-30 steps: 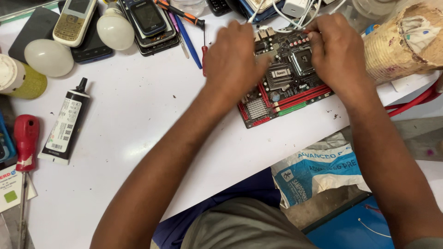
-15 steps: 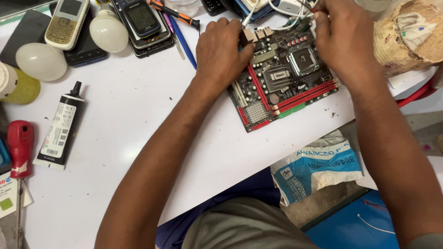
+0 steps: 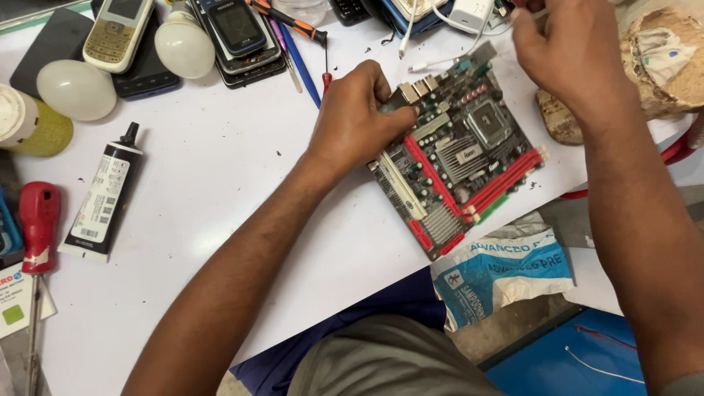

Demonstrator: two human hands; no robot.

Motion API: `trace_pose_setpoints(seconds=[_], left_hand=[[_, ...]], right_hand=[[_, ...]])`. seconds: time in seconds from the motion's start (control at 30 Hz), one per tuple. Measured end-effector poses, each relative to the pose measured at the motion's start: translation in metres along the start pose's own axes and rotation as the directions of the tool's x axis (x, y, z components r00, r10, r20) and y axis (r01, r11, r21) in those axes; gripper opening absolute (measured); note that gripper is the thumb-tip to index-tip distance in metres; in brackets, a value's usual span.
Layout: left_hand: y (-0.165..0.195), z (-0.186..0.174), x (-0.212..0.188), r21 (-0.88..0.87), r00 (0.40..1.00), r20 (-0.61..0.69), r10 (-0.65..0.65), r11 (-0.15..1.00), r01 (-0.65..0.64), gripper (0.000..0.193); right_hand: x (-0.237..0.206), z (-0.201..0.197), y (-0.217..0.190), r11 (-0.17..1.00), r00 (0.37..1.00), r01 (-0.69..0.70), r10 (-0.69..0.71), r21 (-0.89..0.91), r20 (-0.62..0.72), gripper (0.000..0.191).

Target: The person first wraps rubber bands around a smartphone and sets it aside, then works on a desktop motherboard on the bench. The person removes the CPU from its socket, unscrews parts with a screwdriver, and scrubs the board surface and socket area with a toothbrush.

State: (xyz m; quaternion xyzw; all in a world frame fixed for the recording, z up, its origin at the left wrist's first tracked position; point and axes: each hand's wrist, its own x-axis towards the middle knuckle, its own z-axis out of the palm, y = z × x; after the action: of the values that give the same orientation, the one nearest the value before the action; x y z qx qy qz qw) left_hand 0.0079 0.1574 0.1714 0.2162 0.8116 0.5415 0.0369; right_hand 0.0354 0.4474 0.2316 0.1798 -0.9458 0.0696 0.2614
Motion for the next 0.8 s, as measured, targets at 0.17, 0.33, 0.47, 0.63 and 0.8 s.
trace_pose_setpoints(seconds=[0.17, 0.33, 0.47, 0.63, 0.8], left_hand=[[0.003, -0.017, -0.013, 0.000, 0.992, 0.115, -0.050, 0.999, 0.050, 0.037], [0.005, -0.057, -0.051, -0.082, 0.982, 0.140, -0.125, 0.987, 0.137, 0.032], [0.002, -0.109, -0.094, 0.010, 0.984, 0.038, -0.174, 0.985, 0.173, 0.034], [-0.005, -0.163, -0.139, 0.002, 0.967, -0.037, -0.252, 0.968, 0.252, 0.031], [-0.012, -0.197, -0.167, -0.113, 0.895, -0.052, -0.444, 0.893, 0.436, 0.029]], right_hand=[[0.005, -0.001, -0.006, 0.999, 0.997, -0.040, 0.039, 0.019, 0.073, 0.025], [0.004, -0.003, -0.018, 0.998, 0.997, 0.052, -0.050, -0.036, 0.053, 0.032], [-0.003, -0.009, -0.034, 0.992, 0.998, 0.061, -0.057, -0.107, 0.040, 0.034], [-0.008, -0.023, -0.067, 0.983, 0.995, -0.062, 0.074, -0.174, 0.065, 0.034], [-0.016, -0.011, -0.125, 0.914, 0.933, -0.337, 0.291, 0.228, 0.211, 0.035]])
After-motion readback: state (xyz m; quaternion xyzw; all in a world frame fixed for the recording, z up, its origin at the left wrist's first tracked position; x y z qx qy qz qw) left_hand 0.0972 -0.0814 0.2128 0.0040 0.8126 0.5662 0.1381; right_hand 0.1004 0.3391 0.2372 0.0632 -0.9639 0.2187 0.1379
